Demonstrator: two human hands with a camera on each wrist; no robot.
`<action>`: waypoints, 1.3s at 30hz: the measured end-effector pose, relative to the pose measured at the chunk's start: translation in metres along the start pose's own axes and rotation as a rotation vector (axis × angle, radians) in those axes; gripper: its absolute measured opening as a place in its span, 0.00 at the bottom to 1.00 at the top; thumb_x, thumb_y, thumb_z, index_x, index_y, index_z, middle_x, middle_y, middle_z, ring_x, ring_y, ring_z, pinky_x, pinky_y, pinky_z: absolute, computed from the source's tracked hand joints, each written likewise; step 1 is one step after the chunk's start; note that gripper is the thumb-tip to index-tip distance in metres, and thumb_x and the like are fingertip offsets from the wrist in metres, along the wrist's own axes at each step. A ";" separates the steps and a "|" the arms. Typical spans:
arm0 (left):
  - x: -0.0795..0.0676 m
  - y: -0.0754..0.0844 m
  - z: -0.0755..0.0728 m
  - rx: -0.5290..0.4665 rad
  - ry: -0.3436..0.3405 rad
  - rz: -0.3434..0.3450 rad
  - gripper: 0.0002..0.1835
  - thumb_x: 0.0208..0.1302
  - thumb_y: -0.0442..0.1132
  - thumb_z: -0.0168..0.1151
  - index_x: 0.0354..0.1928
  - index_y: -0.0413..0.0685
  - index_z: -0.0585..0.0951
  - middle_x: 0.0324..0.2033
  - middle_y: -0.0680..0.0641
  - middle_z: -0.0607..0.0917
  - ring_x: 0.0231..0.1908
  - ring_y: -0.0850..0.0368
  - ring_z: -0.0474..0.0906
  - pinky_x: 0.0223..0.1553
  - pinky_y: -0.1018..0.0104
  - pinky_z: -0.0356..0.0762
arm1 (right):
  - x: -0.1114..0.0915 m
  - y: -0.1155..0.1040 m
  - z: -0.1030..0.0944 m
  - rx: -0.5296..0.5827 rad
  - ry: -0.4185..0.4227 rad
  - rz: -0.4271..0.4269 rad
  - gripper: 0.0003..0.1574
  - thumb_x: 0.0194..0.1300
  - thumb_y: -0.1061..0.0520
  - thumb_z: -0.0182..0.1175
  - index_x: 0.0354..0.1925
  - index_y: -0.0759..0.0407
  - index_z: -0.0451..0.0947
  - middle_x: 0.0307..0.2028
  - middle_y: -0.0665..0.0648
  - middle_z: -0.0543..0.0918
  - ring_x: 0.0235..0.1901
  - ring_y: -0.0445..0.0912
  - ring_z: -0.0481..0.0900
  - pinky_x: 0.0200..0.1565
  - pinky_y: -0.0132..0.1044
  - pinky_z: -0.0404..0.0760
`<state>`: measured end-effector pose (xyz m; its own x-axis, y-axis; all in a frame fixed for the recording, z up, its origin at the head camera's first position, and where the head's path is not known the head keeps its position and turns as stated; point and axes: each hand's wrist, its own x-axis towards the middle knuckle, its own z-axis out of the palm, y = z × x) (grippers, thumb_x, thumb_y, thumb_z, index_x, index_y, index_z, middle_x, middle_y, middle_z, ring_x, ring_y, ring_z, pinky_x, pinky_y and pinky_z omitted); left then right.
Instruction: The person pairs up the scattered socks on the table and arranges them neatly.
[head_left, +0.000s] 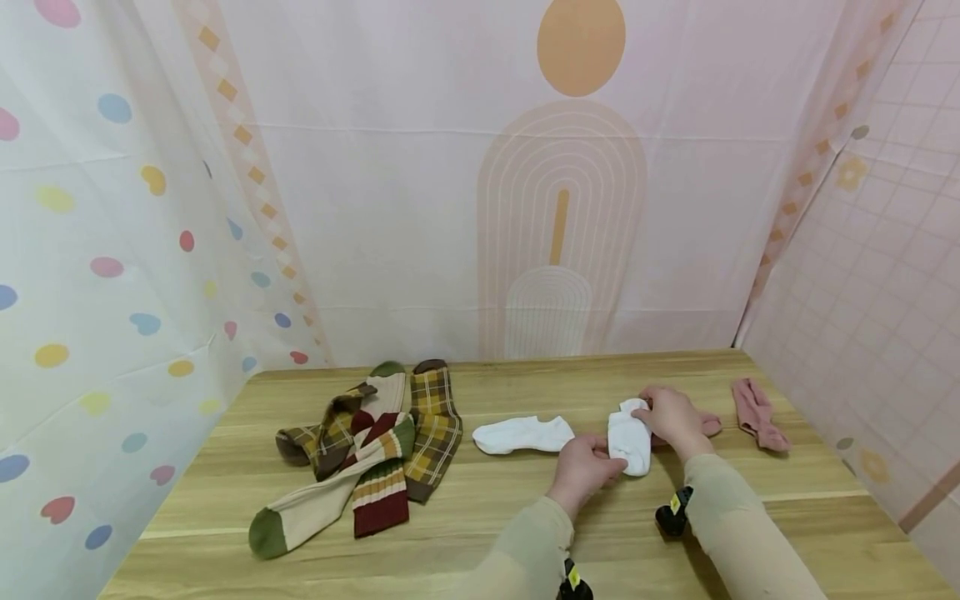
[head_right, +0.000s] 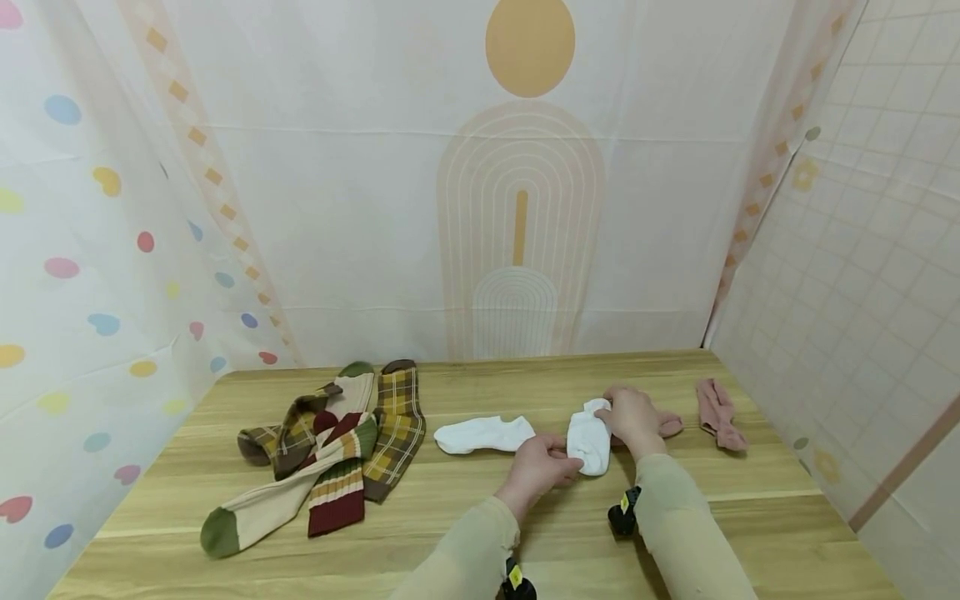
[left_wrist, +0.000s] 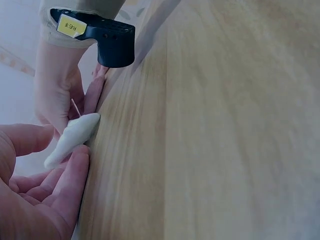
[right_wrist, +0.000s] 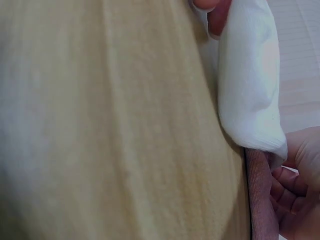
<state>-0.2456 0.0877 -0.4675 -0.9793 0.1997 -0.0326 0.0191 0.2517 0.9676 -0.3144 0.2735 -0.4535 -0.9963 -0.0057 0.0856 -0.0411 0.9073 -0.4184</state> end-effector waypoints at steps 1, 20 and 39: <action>0.000 0.000 0.001 0.013 0.001 -0.002 0.10 0.55 0.31 0.73 0.39 0.37 0.84 0.21 0.52 0.83 0.20 0.60 0.81 0.23 0.71 0.77 | 0.000 0.000 0.000 0.001 -0.001 0.002 0.22 0.65 0.56 0.66 0.51 0.71 0.78 0.40 0.65 0.82 0.42 0.60 0.78 0.46 0.56 0.75; 0.005 -0.003 0.004 -0.181 0.022 -0.098 0.06 0.55 0.23 0.67 0.35 0.35 0.85 0.23 0.48 0.85 0.24 0.55 0.85 0.29 0.66 0.84 | -0.001 0.004 0.003 0.130 0.013 0.023 0.12 0.66 0.60 0.64 0.42 0.67 0.74 0.35 0.62 0.80 0.37 0.57 0.76 0.42 0.53 0.75; 0.005 -0.007 0.005 -0.379 0.059 -0.066 0.12 0.55 0.20 0.63 0.43 0.28 0.83 0.29 0.49 0.78 0.26 0.62 0.75 0.30 0.67 0.84 | -0.012 0.012 -0.022 0.397 0.036 -0.093 0.21 0.72 0.62 0.57 0.54 0.80 0.71 0.46 0.73 0.78 0.46 0.62 0.75 0.49 0.52 0.74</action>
<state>-0.2495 0.0918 -0.4760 -0.9860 0.1377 -0.0939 -0.1091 -0.1076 0.9882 -0.3008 0.2935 -0.4401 -0.9840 -0.0592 0.1681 -0.1639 0.6706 -0.7235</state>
